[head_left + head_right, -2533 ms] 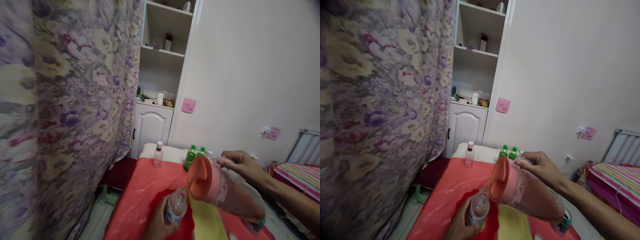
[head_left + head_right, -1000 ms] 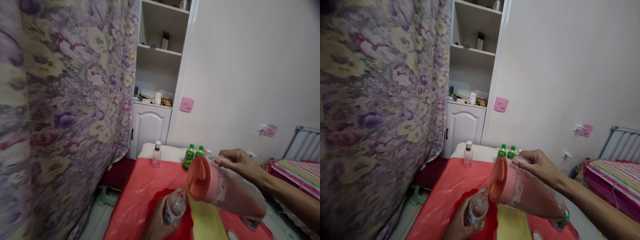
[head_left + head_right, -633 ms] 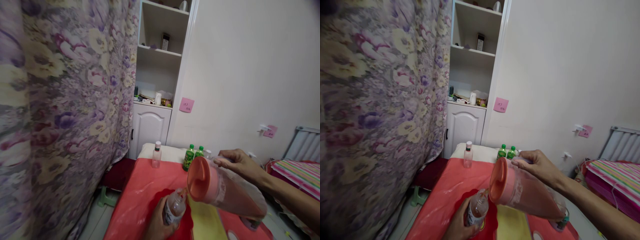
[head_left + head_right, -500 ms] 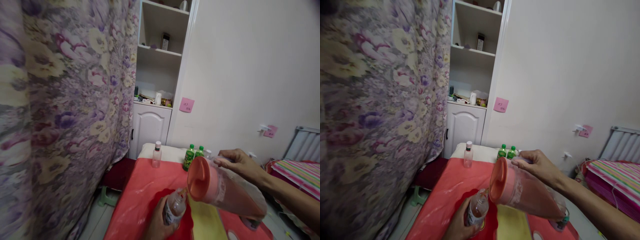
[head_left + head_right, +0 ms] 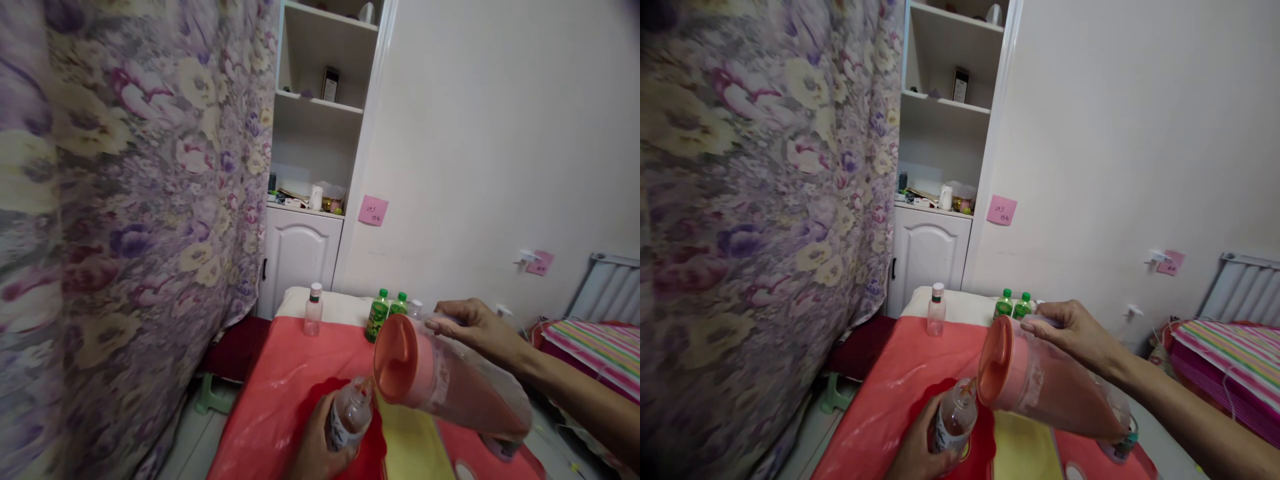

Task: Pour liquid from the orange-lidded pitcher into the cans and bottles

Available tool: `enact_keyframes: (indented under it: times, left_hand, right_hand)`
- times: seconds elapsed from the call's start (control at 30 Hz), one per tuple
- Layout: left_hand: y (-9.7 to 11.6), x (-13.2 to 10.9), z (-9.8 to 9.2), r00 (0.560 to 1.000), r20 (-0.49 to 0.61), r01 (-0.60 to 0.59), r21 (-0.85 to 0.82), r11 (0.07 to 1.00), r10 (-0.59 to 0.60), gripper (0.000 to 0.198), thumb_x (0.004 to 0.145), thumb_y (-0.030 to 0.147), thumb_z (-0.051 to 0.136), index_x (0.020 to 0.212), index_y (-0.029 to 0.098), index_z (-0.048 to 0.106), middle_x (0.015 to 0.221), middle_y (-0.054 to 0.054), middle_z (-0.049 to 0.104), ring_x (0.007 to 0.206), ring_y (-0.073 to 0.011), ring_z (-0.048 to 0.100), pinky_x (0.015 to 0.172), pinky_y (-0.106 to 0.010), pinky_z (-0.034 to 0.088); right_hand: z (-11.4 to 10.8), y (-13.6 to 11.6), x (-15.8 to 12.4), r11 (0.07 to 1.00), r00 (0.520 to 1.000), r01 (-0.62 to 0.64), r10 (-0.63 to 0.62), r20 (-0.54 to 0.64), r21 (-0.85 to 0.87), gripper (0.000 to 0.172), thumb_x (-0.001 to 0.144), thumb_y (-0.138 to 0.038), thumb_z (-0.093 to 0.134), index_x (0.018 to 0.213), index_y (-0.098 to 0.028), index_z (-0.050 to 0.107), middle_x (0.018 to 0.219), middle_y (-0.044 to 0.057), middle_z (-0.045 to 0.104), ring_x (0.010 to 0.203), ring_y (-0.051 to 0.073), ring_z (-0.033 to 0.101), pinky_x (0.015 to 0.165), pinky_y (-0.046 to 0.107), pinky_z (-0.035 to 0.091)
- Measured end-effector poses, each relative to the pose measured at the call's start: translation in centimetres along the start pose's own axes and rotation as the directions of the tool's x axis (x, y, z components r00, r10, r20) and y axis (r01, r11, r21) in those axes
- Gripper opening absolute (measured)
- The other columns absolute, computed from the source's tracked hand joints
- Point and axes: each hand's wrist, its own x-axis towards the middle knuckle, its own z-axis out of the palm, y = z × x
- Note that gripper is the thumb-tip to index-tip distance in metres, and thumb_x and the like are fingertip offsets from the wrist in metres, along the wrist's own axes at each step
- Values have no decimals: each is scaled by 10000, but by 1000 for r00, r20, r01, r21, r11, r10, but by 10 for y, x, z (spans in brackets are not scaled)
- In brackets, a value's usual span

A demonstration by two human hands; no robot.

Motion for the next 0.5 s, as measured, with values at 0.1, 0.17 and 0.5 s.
enact_keyframes:
  times: [0.1,0.17,0.5]
  left_hand:
    - [0,0,-1,1000,-7,3,-5,1000,-3,693,600,212,796,1264,231,599,1321,-109,740,1234,-347,678,1072,-440,495]
    - [-2,1,-1,1000,-8,4,-10,1000,-5,710,595,178,775,1280,231,597,1339,-108,734,1238,-348,676,1068,-447,498]
    - [-11,4,-5,999,-34,-22,25,999,23,749,566,97,716,1288,269,625,1290,-50,758,1225,-329,682,1054,-440,508]
  right_hand:
    - [3,2,0,1000,1000,25,-25,-16,8,535,868,-679,606,626,-215,491,648,-55,354,632,132,330,578,293,261]
    - [5,5,1,999,999,40,-40,-30,26,516,882,-650,612,630,-216,496,656,-56,349,638,132,323,586,295,256]
    - [24,29,-4,984,995,-13,30,-92,179,515,871,-645,649,629,-216,500,605,-72,366,585,117,327,559,280,252]
